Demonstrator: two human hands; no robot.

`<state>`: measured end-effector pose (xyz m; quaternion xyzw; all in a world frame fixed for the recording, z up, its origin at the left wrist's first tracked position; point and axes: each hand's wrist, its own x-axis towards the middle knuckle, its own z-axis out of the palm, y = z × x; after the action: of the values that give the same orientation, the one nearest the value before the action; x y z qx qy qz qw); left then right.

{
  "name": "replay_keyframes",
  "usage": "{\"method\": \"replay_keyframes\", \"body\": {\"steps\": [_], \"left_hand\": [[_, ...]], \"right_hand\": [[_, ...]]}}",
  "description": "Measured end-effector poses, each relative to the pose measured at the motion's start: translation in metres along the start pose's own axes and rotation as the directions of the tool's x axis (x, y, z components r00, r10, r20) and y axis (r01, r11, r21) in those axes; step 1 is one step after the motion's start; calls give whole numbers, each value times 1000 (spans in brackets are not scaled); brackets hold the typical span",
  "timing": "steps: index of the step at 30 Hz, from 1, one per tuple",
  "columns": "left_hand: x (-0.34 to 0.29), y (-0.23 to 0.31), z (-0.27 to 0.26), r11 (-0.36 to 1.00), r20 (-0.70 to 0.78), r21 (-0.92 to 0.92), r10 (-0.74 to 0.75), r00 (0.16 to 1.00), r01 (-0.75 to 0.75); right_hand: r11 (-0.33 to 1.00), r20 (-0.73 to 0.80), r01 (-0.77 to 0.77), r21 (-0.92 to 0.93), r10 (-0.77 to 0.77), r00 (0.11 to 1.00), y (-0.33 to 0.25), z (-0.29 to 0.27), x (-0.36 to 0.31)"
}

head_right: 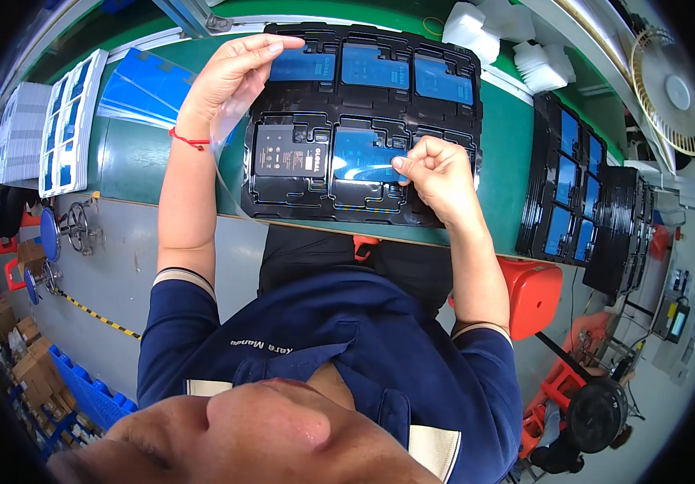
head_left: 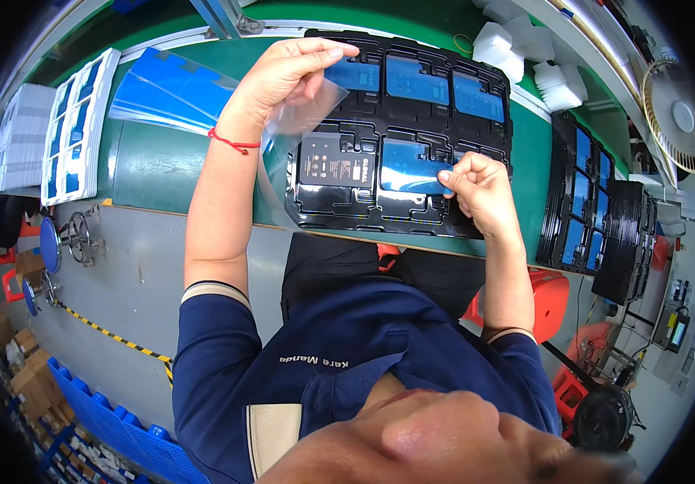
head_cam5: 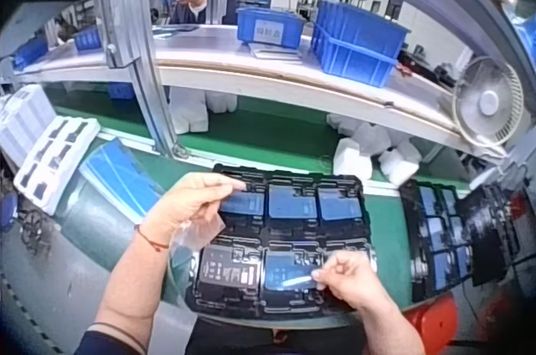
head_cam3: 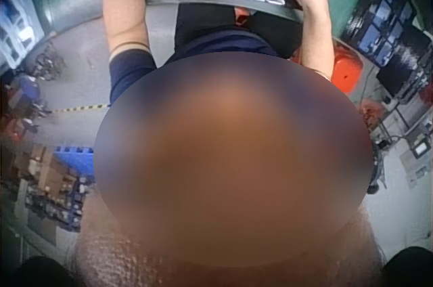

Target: The person applies blue adhesive foam strips to black battery modules arranged in a tray. They peel the backing from each strip and press it onto the module surface, repeating the process across multiple units.

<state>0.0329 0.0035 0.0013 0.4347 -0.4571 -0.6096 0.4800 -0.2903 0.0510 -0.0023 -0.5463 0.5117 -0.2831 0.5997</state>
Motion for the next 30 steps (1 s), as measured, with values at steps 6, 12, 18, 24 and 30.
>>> {"method": "replay_keyframes", "body": {"steps": [6,12,18,24,30], "left_hand": [[2,-4,-2,1000,-4,1,20,1000,-20],[1,-1,-3,1000,4,0,-7,1000,7],[1,-4,-1,998,-4,59,36,999,-35],[2,-2,-2,993,4,109,47,999,-47],[0,4,2,995,-15,98,-6,1000,7]], "right_hand": [[1000,-16,2,12,-2,1000,-2,3,-2],[1000,-8,15,-14,-15,1000,-7,5,-3],[997,-28,16,-81,-18,999,-6,7,-3],[976,-64,110,-186,-124,990,11,8,3],[877,-117,91,-471,-165,979,-2,17,-1]]}}
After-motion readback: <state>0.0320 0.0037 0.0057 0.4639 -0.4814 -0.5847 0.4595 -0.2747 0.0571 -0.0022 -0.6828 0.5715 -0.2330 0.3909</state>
